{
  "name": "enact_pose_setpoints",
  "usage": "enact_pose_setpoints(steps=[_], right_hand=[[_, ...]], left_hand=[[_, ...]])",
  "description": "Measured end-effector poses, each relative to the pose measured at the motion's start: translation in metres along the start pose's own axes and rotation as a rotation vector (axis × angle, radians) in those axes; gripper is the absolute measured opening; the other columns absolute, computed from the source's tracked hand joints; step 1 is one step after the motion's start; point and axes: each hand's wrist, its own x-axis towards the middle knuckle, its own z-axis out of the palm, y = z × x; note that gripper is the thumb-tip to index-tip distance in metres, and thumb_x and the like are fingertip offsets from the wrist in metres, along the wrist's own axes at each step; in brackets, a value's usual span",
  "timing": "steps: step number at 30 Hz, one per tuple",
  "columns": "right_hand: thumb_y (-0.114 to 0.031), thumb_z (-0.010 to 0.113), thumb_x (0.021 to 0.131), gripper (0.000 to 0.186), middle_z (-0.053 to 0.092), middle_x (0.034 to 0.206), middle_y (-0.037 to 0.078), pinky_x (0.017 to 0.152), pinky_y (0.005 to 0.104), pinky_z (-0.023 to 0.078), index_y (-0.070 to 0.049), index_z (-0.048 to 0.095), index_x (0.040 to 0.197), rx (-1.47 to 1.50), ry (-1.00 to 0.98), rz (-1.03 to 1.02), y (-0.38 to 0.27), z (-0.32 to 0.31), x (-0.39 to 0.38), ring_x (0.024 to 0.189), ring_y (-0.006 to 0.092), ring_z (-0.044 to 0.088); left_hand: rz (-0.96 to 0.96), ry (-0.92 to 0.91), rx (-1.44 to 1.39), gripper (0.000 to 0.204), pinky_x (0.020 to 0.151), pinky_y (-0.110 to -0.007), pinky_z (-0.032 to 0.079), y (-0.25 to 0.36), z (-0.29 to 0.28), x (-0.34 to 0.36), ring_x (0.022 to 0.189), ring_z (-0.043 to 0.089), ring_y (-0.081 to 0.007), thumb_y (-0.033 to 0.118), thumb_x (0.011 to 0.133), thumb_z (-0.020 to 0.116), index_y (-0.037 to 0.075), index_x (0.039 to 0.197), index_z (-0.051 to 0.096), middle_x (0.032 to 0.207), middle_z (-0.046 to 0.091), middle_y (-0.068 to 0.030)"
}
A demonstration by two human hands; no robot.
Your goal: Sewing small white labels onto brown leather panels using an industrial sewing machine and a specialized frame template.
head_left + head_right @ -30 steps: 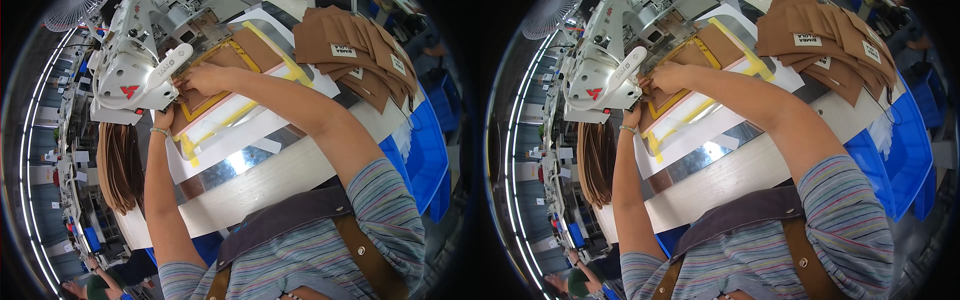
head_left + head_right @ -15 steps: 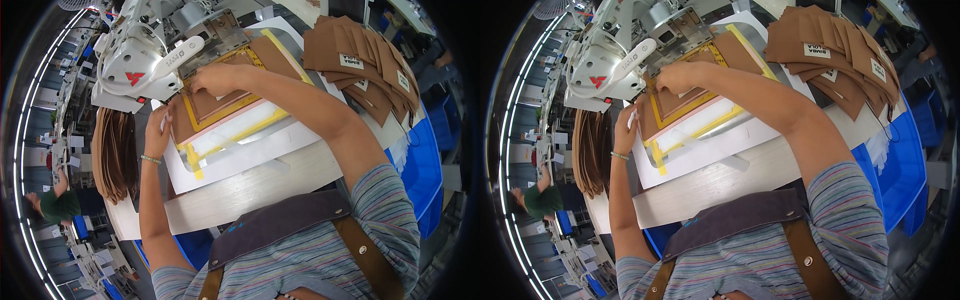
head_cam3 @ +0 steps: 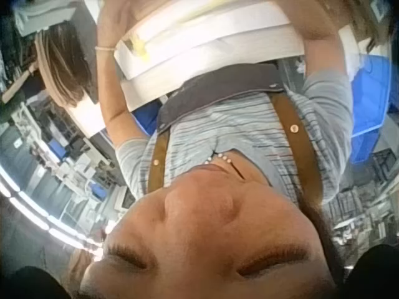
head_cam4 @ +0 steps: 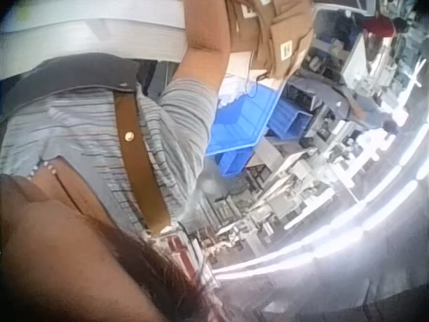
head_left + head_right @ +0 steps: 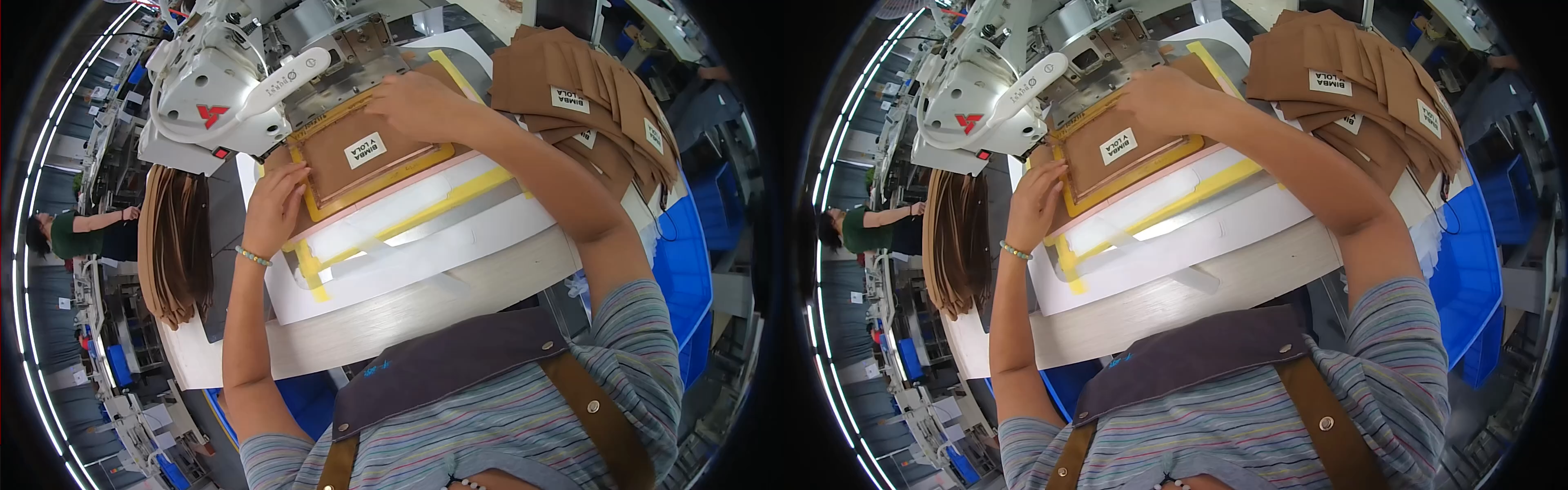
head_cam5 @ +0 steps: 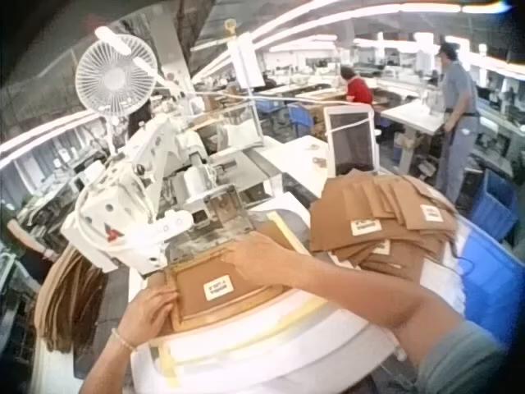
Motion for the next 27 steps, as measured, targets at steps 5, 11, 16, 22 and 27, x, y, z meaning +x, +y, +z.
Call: enact_pose_setpoints(steps=[5,11,16,22,27], right_hand=[[-0.005,0.066,0.093,0.038,0.070,0.139,0.004,0.106,0.0387,0.052,-0.006,0.073,0.130,0.005,0.303,0.008,0.022,0.026,-0.057,0.125,0.0258,0.061],[-0.008,0.068,0.093,0.042,0.066,0.146,0.004,0.108,0.0387,0.050,-0.004,0.070,0.135,-0.186,0.219,0.018,0.016,0.033,-0.056,0.130,0.0256,0.058],[-0.009,0.066,0.093,0.041,0.064,0.145,0.005,0.098,0.0381,0.049,-0.010,0.066,0.135,-0.280,0.180,0.032,0.012,0.030,-0.052,0.132,0.0233,0.057],[-0.008,0.066,0.090,0.052,0.061,0.149,0.008,0.100,0.0402,0.051,-0.004,0.063,0.142,-0.204,-0.040,0.158,-0.005,0.005,-0.041,0.135,0.0272,0.054],[-0.011,0.063,0.088,0.032,0.070,0.123,0.008,0.099,0.0449,0.053,-0.003,0.069,0.118,-0.263,0.045,-0.093,0.061,0.060,-0.035,0.115,0.0270,0.066]], left_hand=[[0.032,-0.009,-0.032,0.039,0.112,-0.043,0.047,0.000,0.013,0.006,0.135,0.059,-0.0348,0.008,0.100,0.067,0.005,0.139,0.066,0.147,0.064,-0.0130],[0.054,-0.076,0.041,0.047,0.119,-0.044,0.041,0.003,0.023,0.018,0.145,0.051,-0.0363,0.008,0.101,0.066,0.005,0.147,0.061,0.156,0.057,-0.0138],[0.087,-0.076,0.101,0.048,0.118,-0.045,0.040,0.003,0.023,0.015,0.145,0.052,-0.0349,0.010,0.101,0.067,0.006,0.148,0.060,0.156,0.057,-0.0129],[0.086,-0.075,0.085,0.048,0.118,-0.046,0.041,0.002,0.021,0.018,0.145,0.052,-0.0364,0.011,0.099,0.067,0.005,0.147,0.060,0.156,0.057,-0.0147],[0.049,-0.199,0.014,0.059,0.131,-0.046,0.028,-0.057,0.060,0.015,0.148,0.050,-0.0364,0.009,0.097,0.068,0.008,0.154,0.056,0.158,0.055,-0.0181]])
